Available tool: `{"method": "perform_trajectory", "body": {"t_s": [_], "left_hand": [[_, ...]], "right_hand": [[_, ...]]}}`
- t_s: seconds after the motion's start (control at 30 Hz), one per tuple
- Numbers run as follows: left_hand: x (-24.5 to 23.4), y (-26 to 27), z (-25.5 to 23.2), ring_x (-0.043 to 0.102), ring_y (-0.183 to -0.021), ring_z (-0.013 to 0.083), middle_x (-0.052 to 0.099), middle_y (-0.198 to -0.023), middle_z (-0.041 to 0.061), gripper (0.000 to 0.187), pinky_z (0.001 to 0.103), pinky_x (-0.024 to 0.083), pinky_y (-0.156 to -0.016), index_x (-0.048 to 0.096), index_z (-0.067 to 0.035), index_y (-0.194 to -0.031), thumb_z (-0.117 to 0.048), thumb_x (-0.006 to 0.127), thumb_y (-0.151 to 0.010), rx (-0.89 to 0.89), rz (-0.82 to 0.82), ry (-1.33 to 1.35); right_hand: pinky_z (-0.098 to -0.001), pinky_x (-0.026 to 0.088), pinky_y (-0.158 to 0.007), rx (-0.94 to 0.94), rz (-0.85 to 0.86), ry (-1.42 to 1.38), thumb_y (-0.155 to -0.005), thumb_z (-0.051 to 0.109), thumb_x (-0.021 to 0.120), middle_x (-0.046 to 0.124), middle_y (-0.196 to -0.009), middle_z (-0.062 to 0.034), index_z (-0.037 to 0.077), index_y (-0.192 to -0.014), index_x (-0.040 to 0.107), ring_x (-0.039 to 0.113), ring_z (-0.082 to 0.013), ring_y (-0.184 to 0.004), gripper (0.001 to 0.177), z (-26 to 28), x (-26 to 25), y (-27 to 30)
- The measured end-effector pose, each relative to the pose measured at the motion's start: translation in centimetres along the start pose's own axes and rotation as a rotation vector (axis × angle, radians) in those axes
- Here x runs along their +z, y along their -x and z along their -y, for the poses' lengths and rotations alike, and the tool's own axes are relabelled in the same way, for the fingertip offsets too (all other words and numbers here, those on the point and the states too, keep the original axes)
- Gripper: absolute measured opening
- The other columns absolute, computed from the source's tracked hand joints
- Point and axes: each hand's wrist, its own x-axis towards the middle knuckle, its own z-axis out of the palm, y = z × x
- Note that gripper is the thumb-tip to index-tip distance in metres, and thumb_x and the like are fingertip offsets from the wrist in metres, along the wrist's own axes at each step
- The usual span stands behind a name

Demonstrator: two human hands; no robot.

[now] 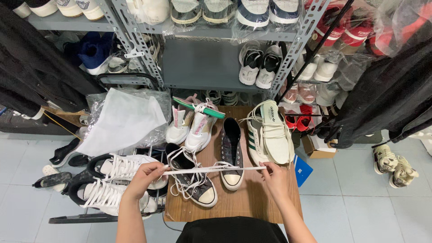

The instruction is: The person laces a black high-top sneaker by threading a white lace through the eyelets one by one.

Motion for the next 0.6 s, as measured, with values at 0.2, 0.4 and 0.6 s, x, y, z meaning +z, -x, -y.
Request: {"method": "perform_trajectory", "body": {"t_s": [0.2,0.4,0.6], "left_hand": [[-2.0,0.5,1.2,0.058,-0.087,0.0097,0.067,-0.089,0.002,0.023,0.028,0.046,-0.083,0.071,0.002,-0.091,-0.02,0.067,-0.098,-0.005,-0.013,-0.053],[-3.2,0.9,0.7,0.063,-0.102,0.0164,0.074,-0.099,0.007,0.028,0.032,0.045,-0.097,0.074,-0.002,-0.105,-0.024,0.058,-0.099,-0.124,-0.096,-0.139],[1.6,-0.7,-1.8,0.065,-0.109,0.0305,0.067,-0.114,0.017,0.027,0.04,0.049,-0.096,0.066,0.0,-0.114,-0.018,0.062,-0.095,0.194,-0.411,-0.698]], "right_hand": [[-0.0276,0.056,-0.052,0.048,0.019,-0.261,-0.092,0.01,0.068,0.071,-0.079,-0.0094,-0.002,-0.106,0.071,0.069,-0.0142,-0.064,0.019,-2.5,2.3,-0.5],[-0.0284,0.058,-0.058,0.104,0.015,-0.34,-0.099,0.01,0.062,0.074,-0.085,-0.01,-0.001,-0.109,0.069,0.072,-0.015,-0.07,0.016,-4.4,4.3,-0.8],[-0.0303,0.061,-0.06,0.141,0.11,-0.578,-0.094,0.006,0.062,0.074,-0.088,-0.0113,0.0,-0.108,0.063,0.074,-0.0176,-0.072,0.015,-6.1,6.7,-2.0]]}}
